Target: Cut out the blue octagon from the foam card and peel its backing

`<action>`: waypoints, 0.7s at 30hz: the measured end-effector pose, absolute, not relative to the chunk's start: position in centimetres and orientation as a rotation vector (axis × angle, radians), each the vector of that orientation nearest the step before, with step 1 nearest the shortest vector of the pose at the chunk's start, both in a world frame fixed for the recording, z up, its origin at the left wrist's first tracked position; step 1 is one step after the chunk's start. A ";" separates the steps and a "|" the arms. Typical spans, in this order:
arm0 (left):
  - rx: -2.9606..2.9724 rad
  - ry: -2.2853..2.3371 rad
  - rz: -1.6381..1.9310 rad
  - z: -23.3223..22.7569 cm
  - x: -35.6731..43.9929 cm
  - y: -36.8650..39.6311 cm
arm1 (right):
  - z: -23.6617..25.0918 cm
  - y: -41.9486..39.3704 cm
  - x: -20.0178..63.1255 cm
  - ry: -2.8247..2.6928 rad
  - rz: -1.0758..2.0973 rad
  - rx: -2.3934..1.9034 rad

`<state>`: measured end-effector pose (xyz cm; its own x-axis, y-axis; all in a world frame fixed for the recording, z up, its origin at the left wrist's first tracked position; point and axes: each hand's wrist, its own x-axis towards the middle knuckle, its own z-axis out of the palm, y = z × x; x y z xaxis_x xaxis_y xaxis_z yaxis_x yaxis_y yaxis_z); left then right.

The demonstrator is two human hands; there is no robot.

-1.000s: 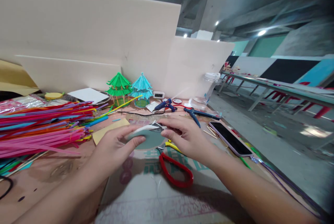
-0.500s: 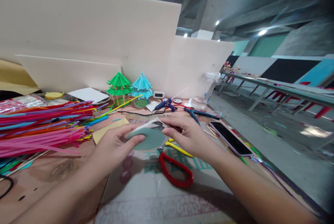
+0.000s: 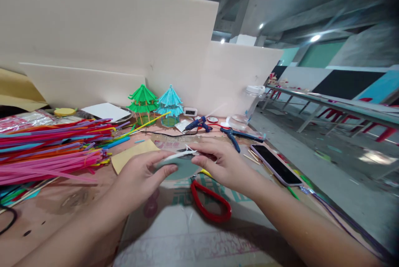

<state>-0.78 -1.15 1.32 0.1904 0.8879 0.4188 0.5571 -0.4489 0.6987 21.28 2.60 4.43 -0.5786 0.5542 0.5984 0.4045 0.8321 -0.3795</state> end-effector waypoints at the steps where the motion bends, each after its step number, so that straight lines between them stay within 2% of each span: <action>1: 2.078 1.360 1.149 1.3 -0.8 -1.1 | 4.4 2.7 21.3 -2.273 0.273 -0.687; 10: 1.996 1.371 1.204 1.4 -0.7 -1.1 | 3.8 3.4 21.2 -2.238 0.302 -0.680; 21: 1.828 1.301 1.222 2.2 -1.4 -0.5 | 5.1 3.9 22.5 -2.135 0.407 -0.930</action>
<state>-1.43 -0.49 2.21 0.1052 0.9325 0.3454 0.4032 -0.3575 0.8424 22.53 3.85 5.11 -0.4475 0.7294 0.5174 0.4879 0.6840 -0.5423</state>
